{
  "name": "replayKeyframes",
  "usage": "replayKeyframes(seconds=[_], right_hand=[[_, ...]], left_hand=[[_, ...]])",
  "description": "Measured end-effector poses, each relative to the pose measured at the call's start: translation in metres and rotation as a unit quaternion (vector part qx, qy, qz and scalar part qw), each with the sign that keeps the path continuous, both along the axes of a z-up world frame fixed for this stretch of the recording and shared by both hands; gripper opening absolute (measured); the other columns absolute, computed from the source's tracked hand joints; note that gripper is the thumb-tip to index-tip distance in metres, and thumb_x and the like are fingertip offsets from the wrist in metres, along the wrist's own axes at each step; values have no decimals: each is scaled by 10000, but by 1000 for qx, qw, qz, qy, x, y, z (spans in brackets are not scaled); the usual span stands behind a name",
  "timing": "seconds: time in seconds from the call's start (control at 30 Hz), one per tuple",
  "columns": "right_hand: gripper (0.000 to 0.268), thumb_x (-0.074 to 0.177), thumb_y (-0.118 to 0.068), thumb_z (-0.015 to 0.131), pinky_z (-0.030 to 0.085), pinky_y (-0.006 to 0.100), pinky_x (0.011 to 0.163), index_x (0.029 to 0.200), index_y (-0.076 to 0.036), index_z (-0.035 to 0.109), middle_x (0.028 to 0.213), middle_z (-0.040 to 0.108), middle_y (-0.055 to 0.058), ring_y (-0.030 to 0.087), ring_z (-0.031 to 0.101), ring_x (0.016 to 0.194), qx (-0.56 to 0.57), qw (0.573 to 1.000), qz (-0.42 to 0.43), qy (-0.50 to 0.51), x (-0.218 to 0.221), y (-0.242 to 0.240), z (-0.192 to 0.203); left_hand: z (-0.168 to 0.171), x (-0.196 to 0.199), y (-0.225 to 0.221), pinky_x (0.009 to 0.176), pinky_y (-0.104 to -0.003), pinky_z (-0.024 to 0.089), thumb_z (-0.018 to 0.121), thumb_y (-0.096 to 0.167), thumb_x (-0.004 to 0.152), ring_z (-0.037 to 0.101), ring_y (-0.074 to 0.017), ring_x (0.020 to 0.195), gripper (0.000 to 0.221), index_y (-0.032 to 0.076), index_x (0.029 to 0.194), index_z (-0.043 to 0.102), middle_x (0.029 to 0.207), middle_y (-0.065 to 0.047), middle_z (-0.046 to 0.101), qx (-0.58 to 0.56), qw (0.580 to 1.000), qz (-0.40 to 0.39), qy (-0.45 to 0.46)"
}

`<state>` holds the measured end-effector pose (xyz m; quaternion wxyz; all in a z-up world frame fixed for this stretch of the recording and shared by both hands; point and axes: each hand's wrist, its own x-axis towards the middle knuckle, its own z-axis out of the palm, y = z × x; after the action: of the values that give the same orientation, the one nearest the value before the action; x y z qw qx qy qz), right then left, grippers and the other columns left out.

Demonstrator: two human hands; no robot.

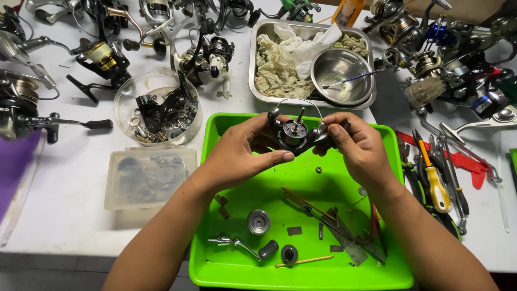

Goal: Assembling the internal mechanical components of a fishing reel on a workbench.

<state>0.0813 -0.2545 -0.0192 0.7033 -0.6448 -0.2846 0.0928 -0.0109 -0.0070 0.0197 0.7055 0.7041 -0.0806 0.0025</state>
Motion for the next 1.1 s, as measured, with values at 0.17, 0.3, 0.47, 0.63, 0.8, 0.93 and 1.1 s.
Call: replayKeyframes(seconds=[0.17, 0.3, 0.47, 0.63, 0.8, 0.93, 1.1], right_hand=[[207, 1062, -43, 510, 638, 423, 729, 1156, 122, 594, 850, 662, 221, 270, 715, 752, 4, 1000, -4, -6, -3, 2, -1], [199, 1062, -52, 514, 645, 439, 746, 1146, 109, 596, 846, 662, 216, 283, 725, 762, 26, 999, 6, 19, -9, 10, -2], [298, 1049, -93, 521, 605, 416, 860, 1243, 120, 599, 970, 702, 225, 243, 708, 893, -14, 1000, 15, 11, -12, 15, 7], [386, 1025, -108, 561, 499, 439, 1053, 1340, 113, 537, 1256, 643, 256, 311, 631, 1198, -50, 990, -26, -130, -12, 9, 33], [369, 946, -227, 669, 439, 507, 1217, 1213, 24, 627, 1344, 579, 256, 395, 549, 1358, -219, 898, -74, -374, -37, 3, 93], [368, 872, -218, 813, 391, 546, 1237, 1171, -36, 700, 1381, 558, 226, 408, 497, 1384, -293, 849, -72, -435, -46, 15, 108], [295, 865, -262, 849, 376, 527, 1162, 1104, -133, 733, 1381, 596, 179, 415, 504, 1387, -313, 825, -81, -463, -47, 28, 94]], left_hand=[[6, -3, 1, 878, -459, 630, 821, 189, 851, 744, -311, 1028, 580, 80, 1367, 578, 1101, -192, 746, 6, 1000, -18, 0], [-3, -3, -2, 943, -515, 590, 814, 276, 855, 689, -331, 1102, 703, 34, 1425, 481, 1187, -250, 705, -26, 998, -44, 20], [-4, -4, -1, 886, -433, 617, 861, 228, 811, 698, -264, 1016, 610, 22, 1312, 580, 1079, -204, 723, -12, 1000, -7, -17], [1, -6, -5, 821, -408, 634, 896, 212, 775, 756, -300, 981, 541, 108, 1246, 651, 1038, -133, 746, 80, 986, 48, -136], [-3, -3, 3, 934, -431, 577, 833, 189, 891, 715, -341, 1077, 449, 52, 1237, 583, 1181, -152, 707, 268, 896, 92, -342], [-4, -4, 3, 861, -413, 561, 813, 177, 898, 707, -318, 1056, 398, 88, 1214, 587, 1154, -113, 714, 322, 873, 106, -349], [-2, -6, 2, 777, -414, 581, 812, 191, 889, 714, -318, 1011, 361, 94, 1186, 631, 1153, -108, 725, 366, 846, 135, -364]])
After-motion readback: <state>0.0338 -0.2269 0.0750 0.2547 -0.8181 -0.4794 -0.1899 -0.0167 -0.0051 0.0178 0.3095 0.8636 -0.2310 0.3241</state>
